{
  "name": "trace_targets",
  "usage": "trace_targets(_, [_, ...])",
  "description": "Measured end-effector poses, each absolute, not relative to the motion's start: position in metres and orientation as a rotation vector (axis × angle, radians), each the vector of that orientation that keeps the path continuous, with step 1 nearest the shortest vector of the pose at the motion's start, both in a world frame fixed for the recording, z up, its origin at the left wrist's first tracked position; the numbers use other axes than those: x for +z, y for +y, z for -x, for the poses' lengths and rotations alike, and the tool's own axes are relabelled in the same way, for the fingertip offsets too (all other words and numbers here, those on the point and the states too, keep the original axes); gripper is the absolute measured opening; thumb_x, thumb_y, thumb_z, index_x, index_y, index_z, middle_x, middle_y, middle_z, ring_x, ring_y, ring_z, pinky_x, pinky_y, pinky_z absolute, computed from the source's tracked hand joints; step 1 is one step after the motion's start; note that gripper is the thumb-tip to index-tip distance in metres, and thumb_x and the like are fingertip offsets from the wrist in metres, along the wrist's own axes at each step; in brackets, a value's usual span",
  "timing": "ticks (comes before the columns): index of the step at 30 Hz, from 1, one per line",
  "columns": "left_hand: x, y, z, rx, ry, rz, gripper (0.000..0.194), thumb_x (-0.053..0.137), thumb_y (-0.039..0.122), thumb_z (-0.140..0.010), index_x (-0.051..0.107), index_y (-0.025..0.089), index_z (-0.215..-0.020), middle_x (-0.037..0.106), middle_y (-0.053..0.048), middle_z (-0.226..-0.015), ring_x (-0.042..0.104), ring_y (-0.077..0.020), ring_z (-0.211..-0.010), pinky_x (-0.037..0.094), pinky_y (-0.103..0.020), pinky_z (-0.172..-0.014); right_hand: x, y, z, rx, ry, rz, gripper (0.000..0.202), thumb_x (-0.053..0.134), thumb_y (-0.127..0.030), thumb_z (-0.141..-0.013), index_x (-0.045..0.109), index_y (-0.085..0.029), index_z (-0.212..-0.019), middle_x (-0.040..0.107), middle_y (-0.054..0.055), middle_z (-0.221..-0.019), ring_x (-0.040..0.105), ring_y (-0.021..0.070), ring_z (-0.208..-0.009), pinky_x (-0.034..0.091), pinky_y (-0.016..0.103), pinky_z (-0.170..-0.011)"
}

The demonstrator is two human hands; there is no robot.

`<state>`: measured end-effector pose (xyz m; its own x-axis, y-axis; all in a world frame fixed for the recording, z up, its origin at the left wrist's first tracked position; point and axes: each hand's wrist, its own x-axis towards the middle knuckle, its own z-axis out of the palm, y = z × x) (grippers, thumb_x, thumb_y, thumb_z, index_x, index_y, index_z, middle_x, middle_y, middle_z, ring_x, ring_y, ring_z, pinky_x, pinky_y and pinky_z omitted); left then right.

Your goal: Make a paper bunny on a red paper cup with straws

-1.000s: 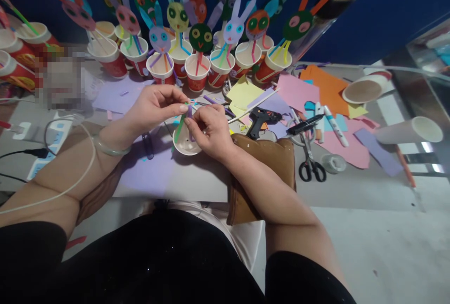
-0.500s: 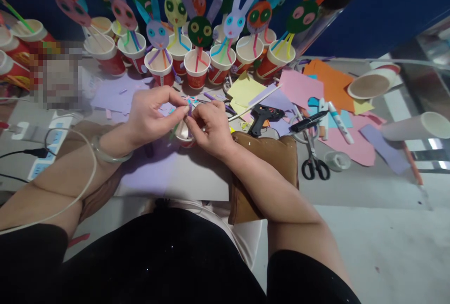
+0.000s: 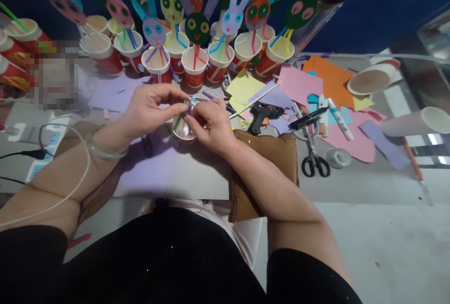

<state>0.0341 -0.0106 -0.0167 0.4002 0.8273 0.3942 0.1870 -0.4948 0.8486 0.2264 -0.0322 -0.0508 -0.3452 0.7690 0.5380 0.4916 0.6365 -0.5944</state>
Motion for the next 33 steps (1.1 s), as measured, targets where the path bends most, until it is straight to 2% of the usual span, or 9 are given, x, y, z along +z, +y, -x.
trace_targets(6, [-0.013, -0.016, -0.032, 1.115, 0.86, -1.988, 0.014, 0.073, 0.032, -0.085, 0.074, 0.018, -0.088, 0.076, -0.002, -0.083, 0.069, -0.0149, -0.074, 0.056, -0.028, -0.069, -0.048, -0.034, -0.229, 0.532, -1.95, 0.953, 0.036, 0.062, -0.055, -0.094, 0.06, -0.022, -0.077, 0.058, 0.0, -0.068, 0.053, 0.0169, -0.066, 0.046, 0.039, -0.08])
trace_targets(10, [-0.013, -0.02, -0.031, 1.089, 0.933, -2.071, 0.019, 0.07, 0.038, -0.088, 0.071, 0.019, -0.091, 0.074, -0.001, -0.084, 0.07, -0.0157, -0.076, 0.057, -0.029, -0.071, -0.043, -0.033, -0.238, 0.651, -1.841, 0.966, 0.042, 0.071, -0.064, -0.085, 0.065, -0.023, -0.092, 0.061, 0.0, -0.077, 0.055, 0.0158, -0.069, 0.05, 0.034, -0.072])
trace_targets(13, [-0.014, -0.019, -0.029, 1.093, 0.952, -2.111, 0.022, 0.066, 0.042, -0.091, 0.067, 0.02, -0.093, 0.073, -0.001, -0.084, 0.069, -0.0157, -0.076, 0.057, -0.03, -0.071, -0.042, -0.027, -0.245, 0.757, -1.893, 0.897, 0.065, 0.082, -0.069, -0.069, 0.064, -0.023, -0.112, 0.067, 0.003, -0.097, 0.063, 0.0191, -0.083, 0.055, 0.036, -0.078])
trace_targets(16, [-0.016, -0.017, -0.027, 1.109, 0.917, -2.137, 0.021, 0.063, 0.043, -0.094, 0.064, 0.021, -0.096, 0.071, -0.001, -0.085, 0.068, -0.0151, -0.076, 0.057, -0.03, -0.07, -0.044, -0.023, -0.249, 0.817, -2.059, 0.842, 0.095, 0.088, -0.071, -0.057, 0.056, -0.024, -0.133, 0.065, 0.011, -0.126, 0.065, 0.0295, -0.111, 0.054, 0.045, -0.097])
trace_targets(18, [-0.018, -0.015, -0.026, 1.112, 0.891, -2.141, 0.021, 0.063, 0.042, -0.095, 0.063, 0.022, -0.098, 0.069, -0.001, -0.084, 0.068, -0.0152, -0.076, 0.058, -0.03, -0.07, -0.047, -0.022, -0.25, 0.79, -2.166, 0.846, 0.101, 0.088, -0.068, -0.06, 0.05, -0.024, -0.143, 0.06, 0.014, -0.14, 0.059, 0.0357, -0.128, 0.048, 0.052, -0.109])
trace_targets(21, [-0.02, -0.014, -0.025, 1.117, 0.874, -2.101, 0.02, 0.064, 0.042, -0.094, 0.062, 0.023, -0.099, 0.067, -0.001, -0.084, 0.068, -0.0163, -0.076, 0.059, -0.033, -0.072, -0.052, -0.022, -0.251, 0.729, -2.254, 0.868, 0.094, 0.084, -0.057, -0.073, 0.043, -0.026, -0.151, 0.055, 0.015, -0.15, 0.052, 0.0374, -0.139, 0.043, 0.055, -0.115])
trace_targets(24, [-0.022, -0.014, -0.026, 1.109, 0.857, -2.027, 0.02, 0.068, 0.04, -0.09, 0.061, 0.024, -0.097, 0.065, -0.001, -0.086, 0.068, -0.0173, -0.077, 0.059, -0.035, -0.072, -0.054, -0.023, -0.251, 0.698, -2.262, 0.889, 0.087, 0.08, -0.051, -0.079, 0.041, -0.026, -0.152, 0.056, 0.015, -0.15, 0.054, 0.0357, -0.139, 0.045, 0.054, -0.114])
trace_targets(29, [-0.026, -0.017, -0.029, 1.034, 0.851, -2.017, 0.027, 0.075, 0.033, -0.079, 0.059, 0.023, -0.098, 0.065, -0.001, -0.09, 0.065, -0.0157, -0.077, 0.057, -0.032, -0.069, -0.055, -0.026, -0.247, 0.661, -2.25, 0.918, 0.081, 0.079, -0.052, -0.08, 0.046, -0.024, -0.149, 0.059, 0.016, -0.146, 0.058, 0.0349, -0.134, 0.048, 0.052, -0.111])
trace_targets(33, [-0.023, -0.019, -0.028, 0.922, 0.894, -2.119, 0.028, 0.071, 0.025, -0.077, 0.062, 0.022, -0.103, 0.068, 0.0, -0.094, 0.064, -0.0139, -0.075, 0.052, -0.029, -0.069, -0.058, -0.028, -0.243, 0.613, -2.231, 0.928, 0.077, 0.078, -0.055, -0.081, 0.049, -0.025, -0.145, 0.063, 0.015, -0.139, 0.06, 0.0355, -0.128, 0.049, 0.054, -0.108])
